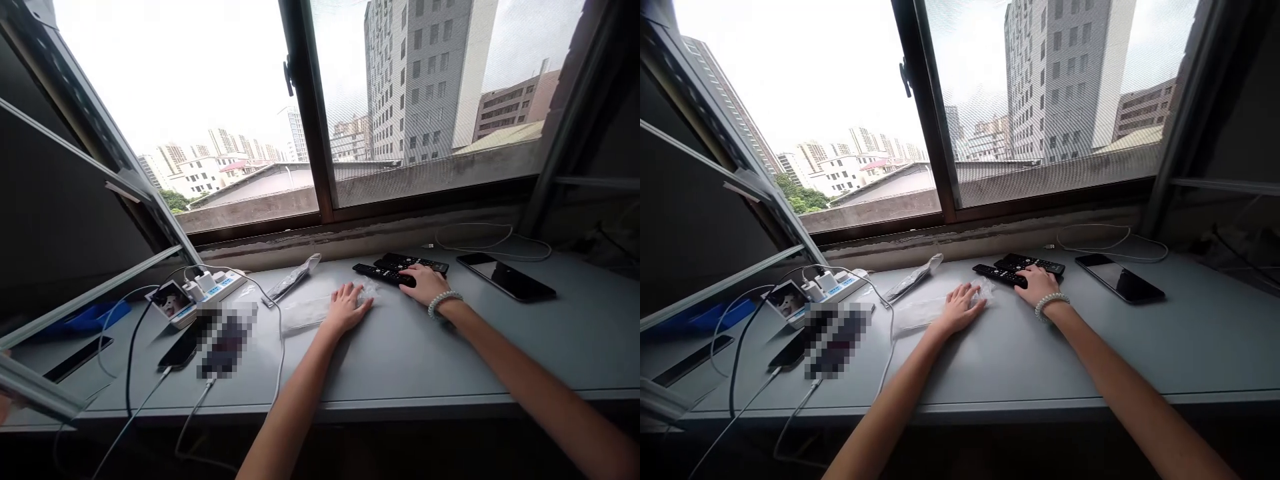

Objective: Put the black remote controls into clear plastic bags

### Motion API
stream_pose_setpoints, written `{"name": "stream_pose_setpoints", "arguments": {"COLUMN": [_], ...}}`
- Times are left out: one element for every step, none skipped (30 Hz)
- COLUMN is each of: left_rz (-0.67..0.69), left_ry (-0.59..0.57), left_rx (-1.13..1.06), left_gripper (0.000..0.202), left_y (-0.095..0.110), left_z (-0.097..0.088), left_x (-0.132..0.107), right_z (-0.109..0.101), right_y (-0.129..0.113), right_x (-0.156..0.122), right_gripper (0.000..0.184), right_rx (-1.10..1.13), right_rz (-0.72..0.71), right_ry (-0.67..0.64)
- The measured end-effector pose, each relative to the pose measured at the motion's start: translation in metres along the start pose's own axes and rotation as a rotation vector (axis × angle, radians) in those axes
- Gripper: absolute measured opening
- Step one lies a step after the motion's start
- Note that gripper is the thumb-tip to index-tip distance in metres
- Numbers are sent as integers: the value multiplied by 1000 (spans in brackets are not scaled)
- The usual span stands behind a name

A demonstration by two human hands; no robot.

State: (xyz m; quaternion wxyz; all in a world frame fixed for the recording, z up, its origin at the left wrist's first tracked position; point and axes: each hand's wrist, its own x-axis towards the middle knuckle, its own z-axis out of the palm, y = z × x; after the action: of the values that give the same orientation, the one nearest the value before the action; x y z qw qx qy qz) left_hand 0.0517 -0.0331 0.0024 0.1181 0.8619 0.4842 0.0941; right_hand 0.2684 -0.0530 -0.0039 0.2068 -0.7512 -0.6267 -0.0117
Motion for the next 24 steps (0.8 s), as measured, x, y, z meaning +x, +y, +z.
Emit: {"name": "stream_pose_setpoints", "arguments": {"left_rz": [7,14,22,26,26,25,22,16,8,0,-6,-10,-11,-10,-9,-13,-23,-39,-56,-70,-81,-89,-94,-93], "left_ry": [18,36,52,67,83,96,109,126,148,178,218,267,315,352,374,380,369,352,333,314,294,272,251,236], "left_rx": [27,52,76,98,118,139,161,185,206,221,227,223,212,200,190,182,175,169,164,162,166,177,193,211], "left_gripper": [54,49,46,44,42,40,37,33,29,25,23,23,23,24,25,28,32,38,44,50,52,50,46,43], "left_y": [0,0,0,-1,-2,-3,-4,-6,-6,-6,-6,-4,-2,1,4,8,11,14,16,17,17,17,16,16], "left_z": [-2,-4,-6,-8,-10,-12,-13,-14,-15,-17,-18,-20,-22,-23,-24,-23,-22,-20,-17,-14,-11,-8,-7,-6], "left_x": [1,1,1,1,1,1,1,1,1,1,2,3,5,7,9,11,14,16,18,20,22,24,26,27], "right_z": [-1,-1,-2,-2,-3,-4,-5,-7,-7,-8,-9,-9,-10,-10,-11,-11,-11,-12,-12,-12,-12,-12,-12,-11], "right_y": [-1,-2,-2,-3,-4,-5,-5,-5,-6,-6,-6,-6,-7,-7,-8,-9,-9,-10,-10,-11,-11,-11,-12,-12], "right_x": [0,0,-1,-1,-1,-1,-1,-1,-1,-1,-1,-1,0,0,0,0,0,0,0,0,0,0,0,0], "right_gripper": [39,39,39,39,39,40,40,41,41,41,41,41,41,41,41,40,39,38,38,37,37,37,37,37], "right_rx": [0,-1,-1,-1,-1,-2,-2,-2,0,2,4,6,7,7,6,3,-2,-8,-14,-18,-22,-25,-29,-34], "right_rz": [0,-1,-2,-4,-5,-5,-4,-3,-1,1,4,7,9,11,12,13,13,12,12,11,9,6,2,-4], "right_ry": [-7,-11,-14,-18,-23,-31,-40,-49,-57,-61,-64,-65,-67,-69,-72,-76,-79,-81,-83,-84,-83,-82,-81,-79]}}
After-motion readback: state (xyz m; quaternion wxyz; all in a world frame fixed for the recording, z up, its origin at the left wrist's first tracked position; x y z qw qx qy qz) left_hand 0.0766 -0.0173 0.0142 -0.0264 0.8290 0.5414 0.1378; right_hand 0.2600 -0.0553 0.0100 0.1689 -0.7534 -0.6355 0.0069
